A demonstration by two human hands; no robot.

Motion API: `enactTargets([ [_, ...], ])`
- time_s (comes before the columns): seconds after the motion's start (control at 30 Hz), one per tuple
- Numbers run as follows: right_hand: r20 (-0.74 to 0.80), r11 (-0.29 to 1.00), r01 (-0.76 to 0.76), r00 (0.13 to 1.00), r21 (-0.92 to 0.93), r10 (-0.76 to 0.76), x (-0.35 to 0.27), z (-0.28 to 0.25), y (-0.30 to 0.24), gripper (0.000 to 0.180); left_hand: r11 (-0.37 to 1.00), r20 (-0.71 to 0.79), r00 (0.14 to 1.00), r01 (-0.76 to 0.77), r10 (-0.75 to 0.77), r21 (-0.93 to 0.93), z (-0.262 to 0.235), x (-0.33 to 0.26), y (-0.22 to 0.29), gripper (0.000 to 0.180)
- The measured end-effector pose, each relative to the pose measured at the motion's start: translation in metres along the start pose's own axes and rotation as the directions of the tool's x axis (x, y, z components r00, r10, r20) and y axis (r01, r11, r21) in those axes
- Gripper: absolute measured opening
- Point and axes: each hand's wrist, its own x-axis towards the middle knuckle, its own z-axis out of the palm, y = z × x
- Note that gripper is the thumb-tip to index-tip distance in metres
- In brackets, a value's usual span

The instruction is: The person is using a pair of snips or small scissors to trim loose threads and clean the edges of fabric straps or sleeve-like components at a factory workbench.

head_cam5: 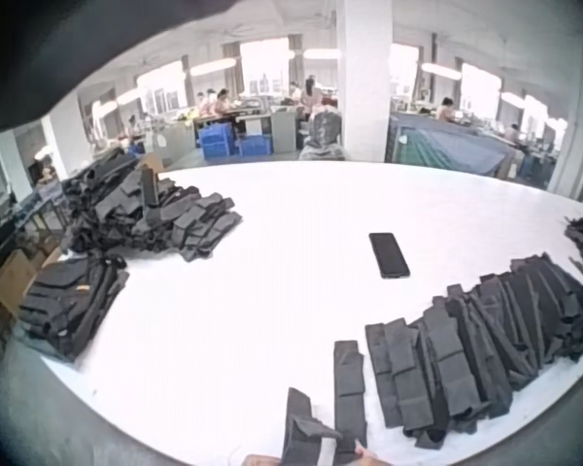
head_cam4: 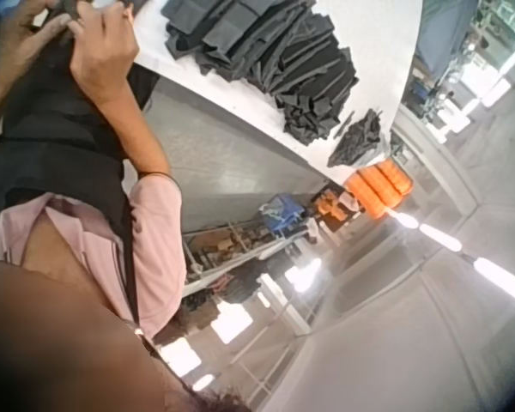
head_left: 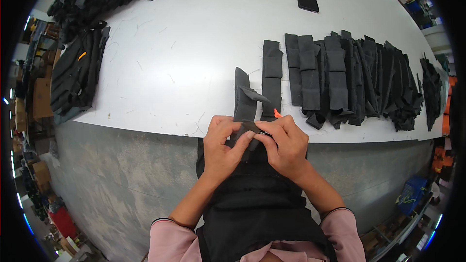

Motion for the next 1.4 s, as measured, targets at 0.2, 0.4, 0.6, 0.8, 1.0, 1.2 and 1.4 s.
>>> enactTargets([
  [0.2,-0.025,0.984,-0.122,0.992,0.13,0.127,-0.005,-0.013,0.003,0.024,0.951,0.091,0.974,0.222,-0.206,-0.215,-0.003,-0.005,-0.009,0.016],
  [0.4,0.264,0.987,-0.031,0.965,0.155,-0.011,0.018,-0.041,0.019,0.03,0.886,0.231,0.929,0.352,-0.291,-0.303,-0.011,-0.004,-0.008,0.017],
  [0.6,0.414,0.976,0.094,0.894,0.197,-0.17,0.029,-0.048,0.027,0.033,0.839,0.382,0.859,0.461,-0.341,-0.29,-0.02,0.002,-0.003,0.02],
  [0.8,0.4,0.971,0.132,0.893,0.2,-0.204,0.029,-0.048,0.025,0.033,0.783,0.461,0.819,0.52,-0.342,-0.342,-0.025,0.004,-0.003,0.021],
  [1.0,0.409,0.965,0.198,0.877,0.17,-0.252,0.032,-0.051,0.026,0.031,0.792,0.525,0.785,0.532,-0.329,-0.3,-0.029,0.006,-0.008,0.021],
  [1.2,0.376,0.96,0.221,0.886,0.17,-0.271,0.03,-0.05,0.026,0.03,0.789,0.552,0.785,0.517,-0.281,-0.333,-0.031,0.008,-0.01,0.02],
  [1.4,0.41,0.965,0.181,0.879,0.188,-0.245,0.03,-0.057,0.018,0.035,0.792,0.562,0.779,0.516,-0.276,-0.326,-0.033,0.008,-0.01,0.019],
])
